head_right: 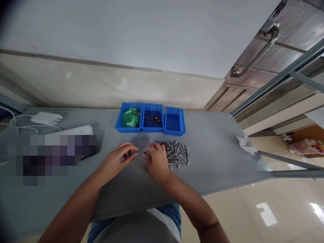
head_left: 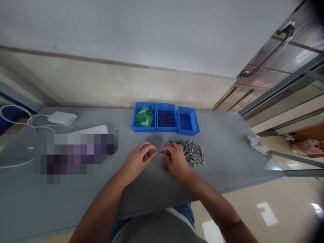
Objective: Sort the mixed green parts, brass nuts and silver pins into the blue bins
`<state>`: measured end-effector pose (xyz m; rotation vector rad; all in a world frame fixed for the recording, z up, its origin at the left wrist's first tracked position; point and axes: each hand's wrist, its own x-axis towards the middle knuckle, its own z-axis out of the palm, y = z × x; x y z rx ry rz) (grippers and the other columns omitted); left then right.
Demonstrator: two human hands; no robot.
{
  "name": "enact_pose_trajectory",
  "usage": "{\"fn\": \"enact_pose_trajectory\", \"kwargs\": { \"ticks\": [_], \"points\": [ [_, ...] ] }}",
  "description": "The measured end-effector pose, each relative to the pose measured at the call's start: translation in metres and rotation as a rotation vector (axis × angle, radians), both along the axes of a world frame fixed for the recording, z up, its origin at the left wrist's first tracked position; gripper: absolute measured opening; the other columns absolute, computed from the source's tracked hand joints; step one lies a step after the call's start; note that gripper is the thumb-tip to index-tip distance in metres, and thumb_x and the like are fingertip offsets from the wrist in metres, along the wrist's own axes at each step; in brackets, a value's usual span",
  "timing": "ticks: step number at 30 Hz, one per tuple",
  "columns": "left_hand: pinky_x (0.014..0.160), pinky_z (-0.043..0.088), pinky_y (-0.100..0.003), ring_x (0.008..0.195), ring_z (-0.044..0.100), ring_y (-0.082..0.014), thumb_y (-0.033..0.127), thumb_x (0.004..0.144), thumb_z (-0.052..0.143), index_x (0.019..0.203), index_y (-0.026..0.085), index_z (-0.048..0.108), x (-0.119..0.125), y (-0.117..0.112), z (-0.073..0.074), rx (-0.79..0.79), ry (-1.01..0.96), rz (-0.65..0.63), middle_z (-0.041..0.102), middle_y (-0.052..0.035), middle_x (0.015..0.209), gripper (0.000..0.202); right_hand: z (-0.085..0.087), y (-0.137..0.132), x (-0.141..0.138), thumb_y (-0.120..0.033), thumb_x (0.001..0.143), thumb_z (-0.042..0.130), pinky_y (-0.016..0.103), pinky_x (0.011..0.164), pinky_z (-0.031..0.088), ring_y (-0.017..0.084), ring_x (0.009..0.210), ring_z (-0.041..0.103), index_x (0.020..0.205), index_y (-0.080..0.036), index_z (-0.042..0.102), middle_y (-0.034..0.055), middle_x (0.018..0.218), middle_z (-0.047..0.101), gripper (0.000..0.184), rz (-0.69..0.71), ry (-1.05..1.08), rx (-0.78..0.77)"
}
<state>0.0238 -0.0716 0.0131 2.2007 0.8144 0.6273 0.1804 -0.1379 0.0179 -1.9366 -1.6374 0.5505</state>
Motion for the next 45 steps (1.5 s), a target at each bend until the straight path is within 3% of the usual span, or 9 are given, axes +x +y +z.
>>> {"fn": "enact_pose_trajectory", "kwargs": {
  "ticks": [6,9,13,21,28,34,37,40,45],
  "points": [
    [0.065,0.046,-0.022,0.075,0.052,-0.0103,0.025,0.082,0.051,0.102,0.022,0.051,-0.001,-0.003,0.007,-0.018,-0.100,0.004,0.049,-0.0002,0.085,0.020,0.002,0.004,0.001,-0.027,0.082,0.047,0.024,0.062,0.039,0.010,0.066,0.050,0.096,-0.021,0.059,0.0002,0.081,0.059,0.019,0.174,0.881,-0.038],
    [0.065,0.046,-0.022,0.073,0.051,-0.0092,0.024,0.082,0.051,0.099,0.023,0.053,-0.001,-0.005,0.008,-0.001,-0.105,-0.001,0.049,-0.0003,0.088,0.016,-0.004,0.004,-0.001,-0.031,0.080,0.050,0.022,0.056,0.037,0.008,0.058,0.046,0.096,-0.022,0.060,-0.0013,0.074,0.058,0.021,0.168,1.025,-0.091],
    [0.062,0.045,-0.020,0.067,0.050,-0.0072,0.023,0.083,0.051,0.095,0.022,0.054,-0.001,-0.005,0.006,0.000,-0.074,-0.030,0.050,-0.0004,0.092,0.013,-0.010,0.005,-0.002,-0.031,0.071,0.061,0.024,0.065,0.042,0.010,0.069,0.054,0.091,-0.021,0.059,0.0005,0.079,0.061,0.022,0.076,1.098,-0.034],
    [0.061,0.042,-0.022,0.069,0.051,-0.0100,0.030,0.085,0.045,0.085,0.019,0.054,0.000,-0.002,0.000,0.003,0.048,-0.024,0.053,-0.0008,0.084,0.014,-0.002,0.002,-0.008,-0.029,0.067,0.066,0.025,0.062,0.044,0.012,0.063,0.053,0.070,-0.018,0.062,0.0014,0.070,0.061,0.012,-0.123,0.548,0.212],
    [0.069,0.043,-0.023,0.077,0.054,-0.0120,0.026,0.087,0.043,0.088,0.019,0.054,-0.001,-0.001,0.001,0.021,0.012,-0.035,0.054,-0.0012,0.085,0.014,0.002,0.001,-0.006,-0.022,0.075,0.058,0.025,0.064,0.046,0.013,0.068,0.057,0.077,-0.019,0.064,0.0022,0.074,0.065,0.007,-0.013,0.423,0.236],
    [0.067,0.045,-0.023,0.073,0.055,-0.0110,0.030,0.085,0.046,0.108,0.024,0.050,-0.003,-0.004,0.001,-0.080,0.022,-0.048,0.057,0.0001,0.088,0.024,0.062,-0.030,-0.006,-0.013,0.075,0.057,0.032,0.071,0.046,0.016,0.077,0.057,0.081,-0.022,0.061,0.0014,0.078,0.063,0.011,-0.285,0.173,0.704],
    [0.068,0.045,-0.024,0.074,0.055,-0.0117,0.031,0.086,0.043,0.106,0.023,0.051,-0.003,-0.004,0.001,-0.079,0.053,-0.034,0.057,-0.0001,0.088,0.023,0.089,-0.025,0.002,-0.013,0.075,0.056,0.034,0.073,0.045,0.016,0.078,0.056,0.086,-0.022,0.059,0.0016,0.082,0.061,0.014,-0.405,0.042,0.914],
    [0.067,0.045,-0.025,0.073,0.056,-0.0123,0.033,0.087,0.040,0.106,0.023,0.051,-0.003,-0.004,0.003,-0.072,0.082,-0.040,0.058,-0.0006,0.088,0.023,0.086,0.000,0.017,-0.018,0.078,0.052,0.036,0.080,0.041,0.017,0.085,0.052,0.090,-0.022,0.059,0.0025,0.087,0.062,0.014,-0.414,-0.119,0.775],
    [0.065,0.045,-0.025,0.070,0.056,-0.0123,0.032,0.087,0.039,0.102,0.022,0.053,-0.003,-0.004,0.004,-0.032,0.093,-0.029,0.059,-0.0019,0.090,0.023,0.030,0.021,0.034,-0.019,0.075,0.052,0.034,0.081,0.037,0.020,0.090,0.047,0.096,-0.015,0.057,0.0071,0.091,0.061,0.022,-0.343,-0.177,0.307]
  ]
}}
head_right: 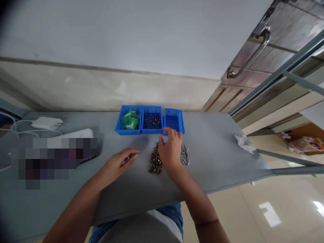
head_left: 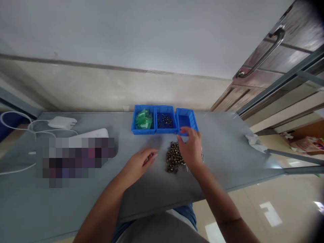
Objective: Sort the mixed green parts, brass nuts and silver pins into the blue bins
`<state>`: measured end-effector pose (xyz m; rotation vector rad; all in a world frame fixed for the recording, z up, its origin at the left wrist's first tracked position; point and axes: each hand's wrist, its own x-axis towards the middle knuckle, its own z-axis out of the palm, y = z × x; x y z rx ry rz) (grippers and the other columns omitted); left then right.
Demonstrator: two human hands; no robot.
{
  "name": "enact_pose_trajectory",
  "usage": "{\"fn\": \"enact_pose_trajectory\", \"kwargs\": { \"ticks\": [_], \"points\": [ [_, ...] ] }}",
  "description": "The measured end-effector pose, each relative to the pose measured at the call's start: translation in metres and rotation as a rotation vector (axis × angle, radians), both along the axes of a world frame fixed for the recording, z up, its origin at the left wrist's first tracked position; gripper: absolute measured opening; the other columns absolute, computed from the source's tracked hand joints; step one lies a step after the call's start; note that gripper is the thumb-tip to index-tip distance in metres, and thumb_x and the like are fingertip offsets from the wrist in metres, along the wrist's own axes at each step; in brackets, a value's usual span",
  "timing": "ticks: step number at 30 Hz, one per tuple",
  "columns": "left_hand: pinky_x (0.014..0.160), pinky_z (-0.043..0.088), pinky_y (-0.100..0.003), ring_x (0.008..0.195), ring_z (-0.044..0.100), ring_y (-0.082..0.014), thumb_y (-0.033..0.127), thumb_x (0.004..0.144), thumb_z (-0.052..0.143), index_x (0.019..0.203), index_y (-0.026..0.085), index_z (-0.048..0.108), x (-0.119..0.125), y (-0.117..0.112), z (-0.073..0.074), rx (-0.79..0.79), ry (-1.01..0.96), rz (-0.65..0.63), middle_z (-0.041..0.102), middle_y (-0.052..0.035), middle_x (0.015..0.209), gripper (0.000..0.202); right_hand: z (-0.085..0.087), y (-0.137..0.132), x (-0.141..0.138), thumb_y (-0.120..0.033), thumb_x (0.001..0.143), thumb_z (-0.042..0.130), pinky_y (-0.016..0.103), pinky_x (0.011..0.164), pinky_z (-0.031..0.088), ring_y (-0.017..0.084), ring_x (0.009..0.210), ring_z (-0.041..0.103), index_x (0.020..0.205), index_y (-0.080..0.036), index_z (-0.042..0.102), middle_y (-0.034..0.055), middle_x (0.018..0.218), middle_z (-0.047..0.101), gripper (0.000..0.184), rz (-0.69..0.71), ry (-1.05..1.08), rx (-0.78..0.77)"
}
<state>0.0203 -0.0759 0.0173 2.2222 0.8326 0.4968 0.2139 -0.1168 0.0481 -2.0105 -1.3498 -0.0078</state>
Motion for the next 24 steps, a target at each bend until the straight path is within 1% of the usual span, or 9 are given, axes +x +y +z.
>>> {"fn": "enact_pose_trajectory", "kwargs": {
  "ticks": [2,3,4,6,10,13,15,18,24],
  "points": [
    [0.065,0.045,-0.024,0.071,0.056,-0.0125,0.031,0.087,0.039,0.102,0.023,0.054,0.000,0.000,-0.001,0.010,0.005,-0.007,0.059,-0.0019,0.091,0.023,-0.020,-0.004,0.000,-0.021,0.074,0.054,0.033,0.080,0.036,0.020,0.089,0.047,0.090,-0.016,0.061,0.0072,0.089,0.061,0.018,0.099,-0.010,-0.232],
    [0.065,0.045,-0.024,0.072,0.056,-0.0126,0.030,0.087,0.038,0.102,0.023,0.054,0.000,0.000,-0.001,0.012,0.010,-0.013,0.059,-0.0016,0.092,0.022,-0.026,-0.006,-0.001,-0.022,0.074,0.055,0.033,0.079,0.035,0.021,0.089,0.047,0.088,-0.017,0.062,0.0072,0.089,0.061,0.017,0.139,-0.027,-0.332],
    [0.065,0.045,-0.024,0.072,0.056,-0.0125,0.030,0.087,0.038,0.102,0.023,0.053,0.000,0.000,-0.002,0.011,0.015,-0.018,0.059,-0.0014,0.092,0.022,-0.031,-0.008,-0.002,-0.024,0.073,0.056,0.034,0.078,0.034,0.021,0.089,0.047,0.087,-0.018,0.064,0.0072,0.089,0.061,0.016,0.162,-0.050,-0.410],
    [0.065,0.045,-0.024,0.073,0.056,-0.0125,0.030,0.088,0.038,0.103,0.024,0.053,0.000,0.000,-0.003,0.006,0.027,-0.020,0.059,-0.0010,0.093,0.022,-0.035,-0.008,-0.005,-0.025,0.074,0.055,0.034,0.077,0.034,0.023,0.090,0.045,0.085,-0.020,0.065,0.0068,0.090,0.060,0.016,0.175,-0.094,-0.493],
    [0.070,0.045,-0.026,0.079,0.057,-0.0135,0.030,0.088,0.038,0.104,0.023,0.052,0.000,0.000,-0.002,-0.002,0.047,-0.025,0.059,-0.0011,0.095,0.022,-0.030,-0.003,-0.009,-0.022,0.077,0.051,0.034,0.075,0.033,0.024,0.091,0.043,0.083,-0.021,0.065,0.0078,0.091,0.058,0.016,0.210,-0.172,-0.548],
    [0.073,0.045,-0.027,0.081,0.057,-0.0141,0.030,0.088,0.038,0.103,0.023,0.052,0.000,0.000,-0.001,0.003,0.046,-0.031,0.060,-0.0017,0.097,0.022,-0.026,0.000,-0.009,-0.022,0.077,0.050,0.035,0.074,0.033,0.025,0.092,0.042,0.088,-0.018,0.063,0.0113,0.095,0.057,0.017,0.237,-0.219,-0.620],
    [0.072,0.045,-0.027,0.080,0.057,-0.0144,0.030,0.087,0.039,0.102,0.022,0.053,0.001,0.000,0.001,0.010,0.049,-0.029,0.060,-0.0024,0.096,0.022,-0.025,0.001,-0.008,-0.023,0.078,0.049,0.036,0.074,0.034,0.026,0.092,0.042,0.091,-0.017,0.061,0.0129,0.097,0.055,0.019,0.254,-0.236,-0.658],
    [0.070,0.046,-0.027,0.077,0.057,-0.0145,0.030,0.087,0.039,0.101,0.021,0.053,0.001,0.000,0.001,0.014,0.055,-0.025,0.060,-0.0028,0.092,0.022,-0.026,0.001,-0.008,-0.023,0.081,0.045,0.036,0.072,0.035,0.026,0.092,0.042,0.095,-0.016,0.058,0.0142,0.100,0.053,0.021,0.277,-0.258,-0.682],
    [0.073,0.045,-0.028,0.082,0.056,-0.0152,0.032,0.088,0.038,0.103,0.022,0.052,0.001,0.001,-0.001,0.000,0.071,-0.026,0.059,-0.0025,0.094,0.024,-0.031,0.000,-0.006,-0.021,0.085,0.038,0.034,0.073,0.036,0.023,0.092,0.043,0.097,-0.015,0.055,0.0137,0.101,0.051,0.021,0.336,-0.284,-0.678]
  ]
}}
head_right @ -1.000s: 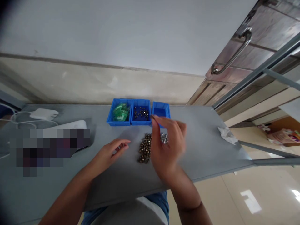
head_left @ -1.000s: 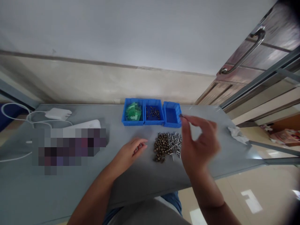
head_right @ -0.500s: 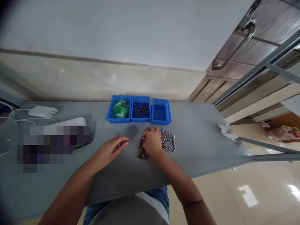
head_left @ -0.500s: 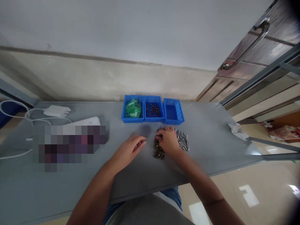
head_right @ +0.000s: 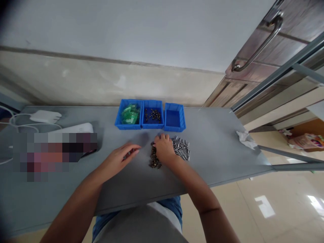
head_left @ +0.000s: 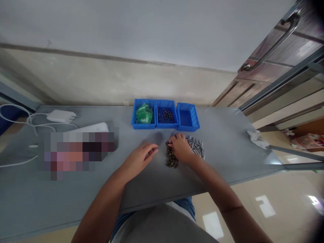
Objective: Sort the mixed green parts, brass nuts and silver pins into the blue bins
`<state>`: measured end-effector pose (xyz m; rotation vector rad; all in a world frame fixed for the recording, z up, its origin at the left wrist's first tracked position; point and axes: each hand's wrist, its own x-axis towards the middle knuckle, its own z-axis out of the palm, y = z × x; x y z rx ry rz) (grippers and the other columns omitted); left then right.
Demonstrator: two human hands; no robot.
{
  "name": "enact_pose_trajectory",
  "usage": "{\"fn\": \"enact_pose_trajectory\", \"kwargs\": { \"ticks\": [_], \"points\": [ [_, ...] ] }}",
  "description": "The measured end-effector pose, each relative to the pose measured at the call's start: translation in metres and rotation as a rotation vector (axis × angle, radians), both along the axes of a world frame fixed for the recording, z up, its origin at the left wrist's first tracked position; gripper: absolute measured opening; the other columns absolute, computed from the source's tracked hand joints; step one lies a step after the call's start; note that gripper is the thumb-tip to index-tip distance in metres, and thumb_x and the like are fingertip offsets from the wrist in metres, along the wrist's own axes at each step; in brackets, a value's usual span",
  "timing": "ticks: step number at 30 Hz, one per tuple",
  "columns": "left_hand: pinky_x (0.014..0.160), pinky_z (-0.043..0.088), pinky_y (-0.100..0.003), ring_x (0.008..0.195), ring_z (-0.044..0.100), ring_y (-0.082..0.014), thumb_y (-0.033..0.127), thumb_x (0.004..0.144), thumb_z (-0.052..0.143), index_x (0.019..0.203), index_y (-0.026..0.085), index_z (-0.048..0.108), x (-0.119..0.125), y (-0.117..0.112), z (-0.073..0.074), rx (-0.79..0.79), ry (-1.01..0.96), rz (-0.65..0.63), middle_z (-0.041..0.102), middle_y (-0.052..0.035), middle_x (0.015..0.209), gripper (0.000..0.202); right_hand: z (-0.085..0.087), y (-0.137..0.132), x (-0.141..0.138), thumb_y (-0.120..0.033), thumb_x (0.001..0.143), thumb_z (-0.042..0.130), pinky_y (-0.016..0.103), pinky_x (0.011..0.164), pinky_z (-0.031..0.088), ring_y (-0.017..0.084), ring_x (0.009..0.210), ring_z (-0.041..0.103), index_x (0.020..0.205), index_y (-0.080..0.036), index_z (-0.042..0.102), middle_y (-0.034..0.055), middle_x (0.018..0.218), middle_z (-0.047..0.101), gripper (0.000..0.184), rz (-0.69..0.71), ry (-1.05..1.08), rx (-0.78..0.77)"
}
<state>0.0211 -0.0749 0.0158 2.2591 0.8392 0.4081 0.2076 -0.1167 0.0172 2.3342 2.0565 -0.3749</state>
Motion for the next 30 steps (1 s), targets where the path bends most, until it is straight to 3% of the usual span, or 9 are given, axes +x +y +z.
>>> {"fn": "enact_pose_trajectory", "kwargs": {
  "ticks": [8,12,16,20,25,27,30],
  "points": [
    [0.073,0.044,-0.029,0.082,0.056,-0.0158,0.033,0.088,0.037,0.104,0.021,0.051,0.000,0.000,0.000,-0.003,0.036,-0.007,0.058,-0.0033,0.093,0.024,-0.001,-0.002,0.011,-0.029,0.083,0.045,0.034,0.077,0.035,0.023,0.092,0.042,0.093,-0.015,0.058,0.0111,0.097,0.052,0.021,0.061,0.047,0.036],
    [0.073,0.044,-0.029,0.083,0.055,-0.0161,0.032,0.088,0.037,0.103,0.021,0.051,-0.001,0.000,0.001,-0.013,0.052,-0.015,0.058,-0.0040,0.094,0.024,-0.003,-0.002,0.013,-0.023,0.082,0.046,0.033,0.076,0.035,0.022,0.090,0.042,0.090,-0.014,0.058,0.0113,0.095,0.052,0.017,0.078,0.066,0.040],
    [0.074,0.044,-0.029,0.083,0.055,-0.0148,0.031,0.088,0.038,0.105,0.022,0.050,-0.001,0.001,-0.001,-0.010,0.027,-0.012,0.057,-0.0028,0.096,0.022,-0.005,-0.002,0.013,-0.020,0.081,0.046,0.034,0.078,0.034,0.021,0.088,0.043,0.086,-0.013,0.057,0.0106,0.092,0.053,0.014,0.001,0.189,0.132],
    [0.068,0.045,-0.025,0.074,0.054,-0.0118,0.029,0.087,0.042,0.107,0.023,0.049,0.001,-0.001,-0.002,-0.011,-0.059,0.011,0.056,-0.0008,0.092,0.021,-0.001,-0.008,0.006,-0.022,0.082,0.043,0.030,0.075,0.035,0.015,0.078,0.046,0.086,-0.015,0.052,0.0050,0.083,0.053,0.012,-0.087,0.687,0.287],
    [0.064,0.045,-0.021,0.075,0.053,-0.0106,0.026,0.083,0.050,0.102,0.021,0.049,0.005,-0.003,0.003,0.049,-0.199,0.040,0.053,-0.0012,0.090,0.019,-0.005,-0.018,-0.019,-0.035,0.082,0.043,0.023,0.055,0.034,0.009,0.056,0.041,0.086,-0.020,0.052,-0.0034,0.063,0.043,0.018,-0.090,1.471,-0.006],
    [0.063,0.045,-0.021,0.072,0.053,-0.0096,0.025,0.082,0.051,0.097,0.021,0.051,0.005,-0.003,0.004,0.078,-0.223,0.034,0.053,-0.0013,0.091,0.016,-0.008,-0.019,-0.028,-0.037,0.080,0.047,0.023,0.056,0.034,0.009,0.056,0.042,0.082,-0.020,0.052,-0.0035,0.063,0.044,0.018,-0.151,1.646,-0.040],
    [0.063,0.045,-0.021,0.066,0.050,-0.0079,0.023,0.081,0.053,0.093,0.021,0.052,0.004,-0.003,0.002,0.093,-0.228,0.019,0.054,-0.0009,0.092,0.013,-0.010,-0.019,-0.034,-0.036,0.077,0.051,0.023,0.056,0.034,0.008,0.056,0.042,0.080,-0.019,0.052,-0.0031,0.065,0.044,0.018,-0.225,1.712,-0.011]
  ]
}}
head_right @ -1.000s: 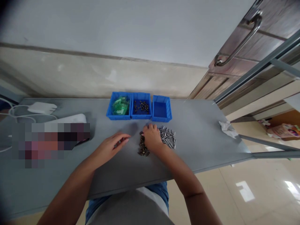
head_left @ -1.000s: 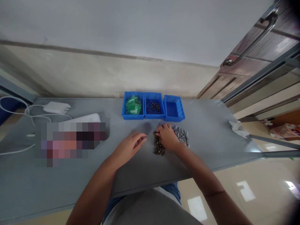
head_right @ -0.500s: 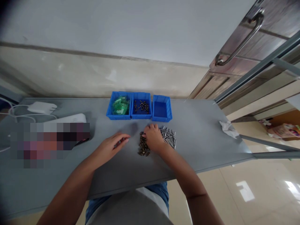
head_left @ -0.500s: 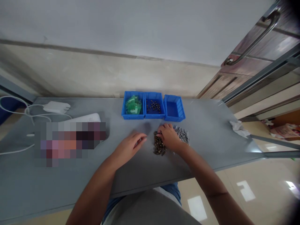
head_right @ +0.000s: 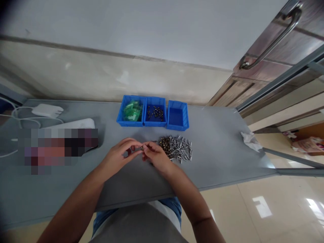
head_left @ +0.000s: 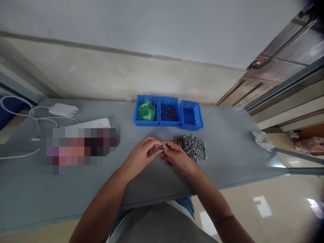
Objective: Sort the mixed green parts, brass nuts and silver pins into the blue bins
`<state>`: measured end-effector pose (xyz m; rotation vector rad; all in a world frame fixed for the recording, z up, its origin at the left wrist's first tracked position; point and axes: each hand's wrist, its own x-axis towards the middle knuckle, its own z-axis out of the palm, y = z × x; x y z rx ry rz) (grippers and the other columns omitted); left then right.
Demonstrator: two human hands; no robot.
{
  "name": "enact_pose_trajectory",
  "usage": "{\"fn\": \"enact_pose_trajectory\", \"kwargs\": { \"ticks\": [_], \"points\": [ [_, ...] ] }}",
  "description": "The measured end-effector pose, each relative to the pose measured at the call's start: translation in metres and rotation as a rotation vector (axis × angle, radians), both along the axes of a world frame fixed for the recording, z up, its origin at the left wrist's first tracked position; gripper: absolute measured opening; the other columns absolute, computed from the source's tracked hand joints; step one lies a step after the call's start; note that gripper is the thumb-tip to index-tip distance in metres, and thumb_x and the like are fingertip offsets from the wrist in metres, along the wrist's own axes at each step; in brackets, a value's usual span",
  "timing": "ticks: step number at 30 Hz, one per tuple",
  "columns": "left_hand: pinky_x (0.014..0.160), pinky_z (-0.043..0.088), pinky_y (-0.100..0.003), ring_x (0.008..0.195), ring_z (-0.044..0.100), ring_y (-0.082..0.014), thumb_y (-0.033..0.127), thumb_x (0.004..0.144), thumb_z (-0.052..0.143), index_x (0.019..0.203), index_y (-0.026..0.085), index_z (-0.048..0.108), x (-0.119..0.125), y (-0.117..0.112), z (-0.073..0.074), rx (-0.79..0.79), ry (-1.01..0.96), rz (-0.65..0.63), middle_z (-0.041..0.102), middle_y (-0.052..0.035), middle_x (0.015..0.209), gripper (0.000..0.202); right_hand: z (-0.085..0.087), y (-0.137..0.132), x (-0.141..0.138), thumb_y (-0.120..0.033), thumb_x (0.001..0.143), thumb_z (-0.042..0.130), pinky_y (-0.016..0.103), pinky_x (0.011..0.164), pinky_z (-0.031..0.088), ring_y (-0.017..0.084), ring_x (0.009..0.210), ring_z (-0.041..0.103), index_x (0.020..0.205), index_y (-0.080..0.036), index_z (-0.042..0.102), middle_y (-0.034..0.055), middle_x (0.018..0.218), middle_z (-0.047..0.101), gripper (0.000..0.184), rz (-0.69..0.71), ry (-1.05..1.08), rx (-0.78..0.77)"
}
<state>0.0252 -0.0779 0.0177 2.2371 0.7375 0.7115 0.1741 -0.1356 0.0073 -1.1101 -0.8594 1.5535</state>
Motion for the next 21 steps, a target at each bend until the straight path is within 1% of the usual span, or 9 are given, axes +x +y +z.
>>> {"fn": "enact_pose_trajectory", "kwargs": {
  "ticks": [4,9,11,14,16,21],
  "points": [
    [0.062,0.043,-0.020,0.070,0.050,-0.0089,0.022,0.080,0.054,0.090,0.020,0.052,0.000,0.000,-0.002,-0.026,0.041,-0.014,0.054,-0.0001,0.090,0.010,0.003,0.001,-0.001,-0.037,0.077,0.051,0.023,0.055,0.034,0.007,0.054,0.042,0.080,-0.018,0.051,-0.0033,0.066,0.044,0.019,-0.051,-0.098,-0.007],
    [0.064,0.042,-0.021,0.065,0.048,-0.0080,0.023,0.083,0.050,0.085,0.019,0.053,0.001,0.001,-0.003,-0.046,0.049,0.000,0.054,0.0010,0.084,0.005,0.000,0.001,-0.003,-0.034,0.079,0.047,0.023,0.055,0.035,0.008,0.053,0.043,0.081,-0.018,0.051,-0.0034,0.063,0.045,0.017,-0.073,-0.264,0.066],
    [0.064,0.041,-0.021,0.065,0.048,-0.0078,0.023,0.084,0.050,0.085,0.019,0.053,0.001,0.002,-0.005,-0.037,0.050,0.015,0.054,0.0012,0.083,0.005,-0.003,0.001,-0.004,-0.031,0.080,0.047,0.023,0.055,0.037,0.009,0.055,0.044,0.083,-0.018,0.051,-0.0022,0.068,0.048,0.014,-0.131,-0.356,0.095],
    [0.063,0.041,-0.021,0.065,0.048,-0.0078,0.024,0.083,0.051,0.086,0.019,0.052,0.000,0.003,-0.007,-0.041,0.051,0.021,0.054,0.0009,0.084,0.005,-0.006,0.001,-0.006,-0.025,0.079,0.048,0.024,0.062,0.040,0.012,0.069,0.050,0.088,-0.019,0.052,0.0013,0.080,0.054,0.012,-0.254,-0.528,0.153],
    [0.063,0.041,-0.021,0.064,0.048,-0.0079,0.024,0.082,0.051,0.086,0.019,0.052,0.000,0.004,-0.008,-0.042,0.064,0.027,0.054,0.0007,0.084,0.006,-0.003,0.000,-0.007,-0.021,0.078,0.049,0.026,0.067,0.042,0.014,0.078,0.052,0.091,-0.019,0.054,0.0031,0.086,0.056,0.014,-0.309,-0.640,0.202],
    [0.060,0.041,-0.021,0.061,0.048,-0.0084,0.023,0.083,0.049,0.083,0.018,0.052,0.000,0.004,-0.010,-0.015,0.079,0.028,0.052,0.0009,0.078,0.006,0.014,-0.007,-0.013,-0.014,0.077,0.050,0.027,0.071,0.044,0.015,0.082,0.053,0.091,-0.020,0.057,0.0044,0.089,0.056,0.016,-0.360,-0.812,0.373]
  ]
}}
